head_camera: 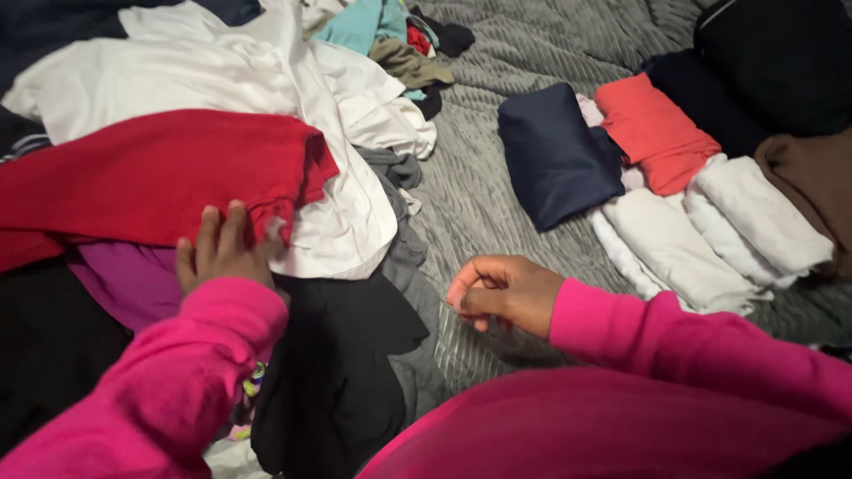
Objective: The person folds several clothing items by hand, including a navy shirt, a red knit beanie, a black garment, and a pink fabric item, placing each folded piece into stacks on a bed.
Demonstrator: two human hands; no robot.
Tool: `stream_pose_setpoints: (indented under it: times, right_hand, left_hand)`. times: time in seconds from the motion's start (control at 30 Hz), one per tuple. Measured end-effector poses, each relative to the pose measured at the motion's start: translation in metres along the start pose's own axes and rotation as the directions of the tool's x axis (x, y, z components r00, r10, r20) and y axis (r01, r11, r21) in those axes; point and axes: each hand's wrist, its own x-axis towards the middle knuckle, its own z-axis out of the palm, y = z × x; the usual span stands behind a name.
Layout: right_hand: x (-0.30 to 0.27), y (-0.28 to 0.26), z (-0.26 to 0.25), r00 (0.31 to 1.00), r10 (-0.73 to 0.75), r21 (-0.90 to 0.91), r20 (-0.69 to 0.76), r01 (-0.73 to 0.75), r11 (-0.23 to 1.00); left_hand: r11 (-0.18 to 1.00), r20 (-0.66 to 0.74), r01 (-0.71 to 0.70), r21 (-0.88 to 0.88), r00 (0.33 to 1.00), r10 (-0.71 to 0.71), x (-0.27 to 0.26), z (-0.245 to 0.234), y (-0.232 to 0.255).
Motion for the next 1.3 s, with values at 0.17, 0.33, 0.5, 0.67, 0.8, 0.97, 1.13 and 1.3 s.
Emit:
stream_pose_setpoints:
  times: [0.17, 0.33, 0.5, 0.67, 0.8, 0.97, 1.13, 1.3]
  right_hand:
    - [0.001, 0.000, 0.010, 0.999, 0.046, -0.034, -0.011, -0.047, 0.998]
    - [0.009, -0.010, 0.013, 0.997, 0.072, -0.112, 0.024, -0.069, 0.991]
    - [0.014, -0.034, 0.015, 0.942, -0.333, -0.325, -0.037, 0.304, 0.896]
    - [0.010, -0.068, 0.011, 0.500, -0.846, -0.611, 0.186, 0.733, 0.299]
    - [-0.006, -0.074, 0.018, 0.481, -0.727, -0.385, 0.490, 0.867, 0.314]
    - [-0.061, -0.041, 0.018, 0.559, -0.142, -0.053, 0.817, 0.319, 0.946]
    - [-0.100, -0.005, 0.005, 0.392, 0.117, -0.157, 0.913, 0.070, 0.985]
    - [-0.115, 0.019, -0.006, 0.507, 0.126, -0.278, 0.853, 0.236, 0.931]
  left_hand:
    - [0.967, -0.122, -0.064, -0.246, 0.992, 0.035, 0.015, -0.011, -0.024]
    - [0.818, 0.013, 0.203, -0.539, 0.972, -0.233, 0.000, -0.030, -0.031]
    - [0.621, -0.218, -0.069, -0.781, 0.962, -0.167, -0.051, -0.055, -0.010]
    - [0.107, -0.198, -0.228, -0.968, 0.952, 0.235, -0.100, -0.059, 0.029]
    - [0.267, -0.575, -0.691, -0.672, 0.713, 0.401, -0.139, -0.050, 0.054]
    - [-0.160, 0.271, 0.234, -0.959, 0.926, -0.265, -0.220, -0.070, 0.082]
    - [0.112, 0.235, 0.313, -0.943, 0.866, -0.442, -0.295, -0.077, 0.155]
    - [-0.071, 0.344, 0.360, -0.930, 0.790, -0.508, -0.351, -0.072, 0.201]
